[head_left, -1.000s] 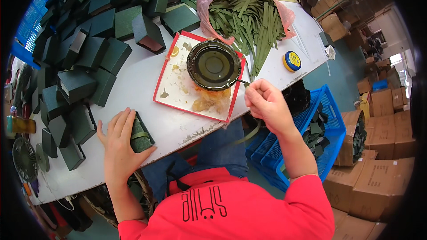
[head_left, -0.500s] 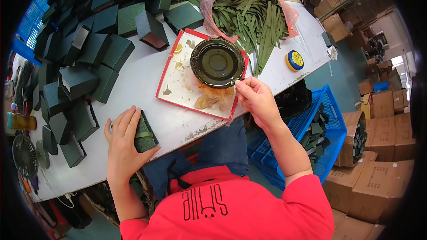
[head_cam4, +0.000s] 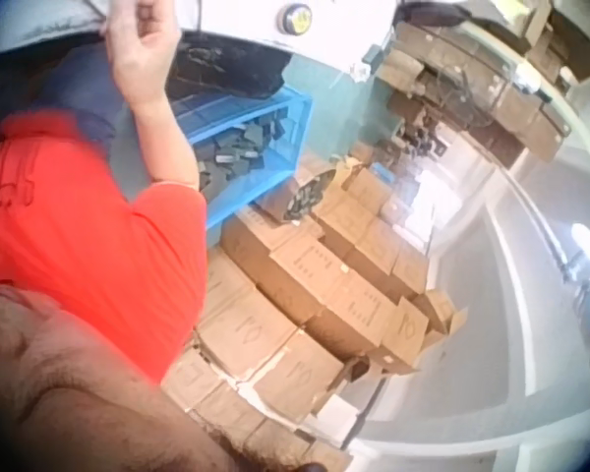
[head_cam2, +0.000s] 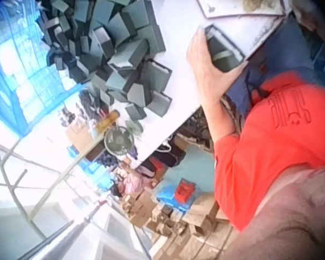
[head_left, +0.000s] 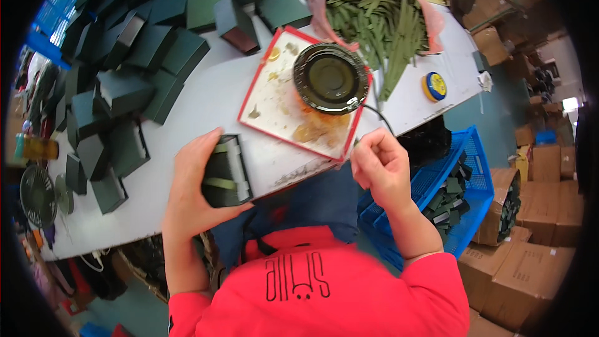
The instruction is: The person sits at a table and repeatedly assembles small green rectangular boxes. They pick up a green strip, wrap it around the box, and secure it. The person occasionally moves a blue crate of boxes to the table to continue the process.
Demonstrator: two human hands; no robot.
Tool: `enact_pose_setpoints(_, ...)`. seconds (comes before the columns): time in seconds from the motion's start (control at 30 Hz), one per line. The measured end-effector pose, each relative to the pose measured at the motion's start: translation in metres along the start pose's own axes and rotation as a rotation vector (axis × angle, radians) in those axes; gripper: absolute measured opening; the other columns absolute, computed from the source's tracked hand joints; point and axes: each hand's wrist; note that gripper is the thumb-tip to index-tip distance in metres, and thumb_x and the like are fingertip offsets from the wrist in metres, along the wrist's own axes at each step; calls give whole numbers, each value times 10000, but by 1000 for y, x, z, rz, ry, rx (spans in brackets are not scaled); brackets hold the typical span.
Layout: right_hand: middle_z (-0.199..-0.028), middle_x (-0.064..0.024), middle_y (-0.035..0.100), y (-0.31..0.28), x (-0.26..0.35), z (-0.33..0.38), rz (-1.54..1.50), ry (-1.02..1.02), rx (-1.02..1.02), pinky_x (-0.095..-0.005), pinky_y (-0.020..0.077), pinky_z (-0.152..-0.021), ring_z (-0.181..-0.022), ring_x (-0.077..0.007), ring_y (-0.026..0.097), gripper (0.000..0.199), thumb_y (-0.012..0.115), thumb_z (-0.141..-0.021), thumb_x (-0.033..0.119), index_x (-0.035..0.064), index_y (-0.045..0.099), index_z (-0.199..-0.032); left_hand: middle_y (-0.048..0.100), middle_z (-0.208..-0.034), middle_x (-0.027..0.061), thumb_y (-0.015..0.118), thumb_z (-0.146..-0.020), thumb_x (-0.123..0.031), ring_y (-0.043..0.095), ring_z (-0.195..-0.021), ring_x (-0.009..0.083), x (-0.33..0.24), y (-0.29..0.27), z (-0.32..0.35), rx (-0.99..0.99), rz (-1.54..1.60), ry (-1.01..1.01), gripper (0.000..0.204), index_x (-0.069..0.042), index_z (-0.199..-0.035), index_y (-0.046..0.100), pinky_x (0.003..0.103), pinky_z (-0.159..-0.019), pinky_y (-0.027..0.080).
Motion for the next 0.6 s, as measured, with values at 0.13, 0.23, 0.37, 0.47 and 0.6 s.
enact_pose_setpoints(0.13,-841,9,611,30,-2,10,-49,261,268,-199,458,-665,-752,-44,577,112,649,-998,124,34,583,-985,550,-1400,169,948,-550,-238,506,-1305,362,-10,4,-12,63,174,106,1054,-40,-1469,470,439,-1108,374)
enact_pose_setpoints(0.23,-846,30,604,48,-7,9,-49,393,368,-200,443,-646,-745,-24,550,145,661,-997,155,38,580,-966,554,-1422,142,948,-564,-243,510,-1317,341,-12,8,-16,86,202,187,1040,-37,-1463,469,441,-1102,378)
enact_pose_setpoints(0.37,-816,43,578,55,-10,4,-14,465,429,-206,428,-625,-717,-15,520,175,664,-998,170,43,566,-928,569,-1420,155,969,-499,-243,524,-1280,363,-13,11,-18,108,215,248,1095,-2,-1441,467,447,-1082,413)
enact_pose_setpoints(0.47,-786,53,557,56,-15,5,7,438,467,-212,411,-606,-692,-11,497,189,669,-996,173,43,561,-912,580,-1406,157,970,-496,-238,528,-1274,361,-15,11,-18,132,224,248,1099,-1,-1443,466,444,-1072,421)
enact_pose_setpoints(0.6,-752,54,548,56,-16,5,45,447,466,-213,400,-585,-666,-13,489,192,673,-988,154,42,559,-881,575,-1408,152,951,-527,-237,525,-1286,358,-17,11,-19,141,254,247,1065,-10,-1447,466,443,-1077,407)
Point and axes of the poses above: each hand's wrist, its own z-axis away from the middle knuckle, its own y-axis out of the palm, x = y × z
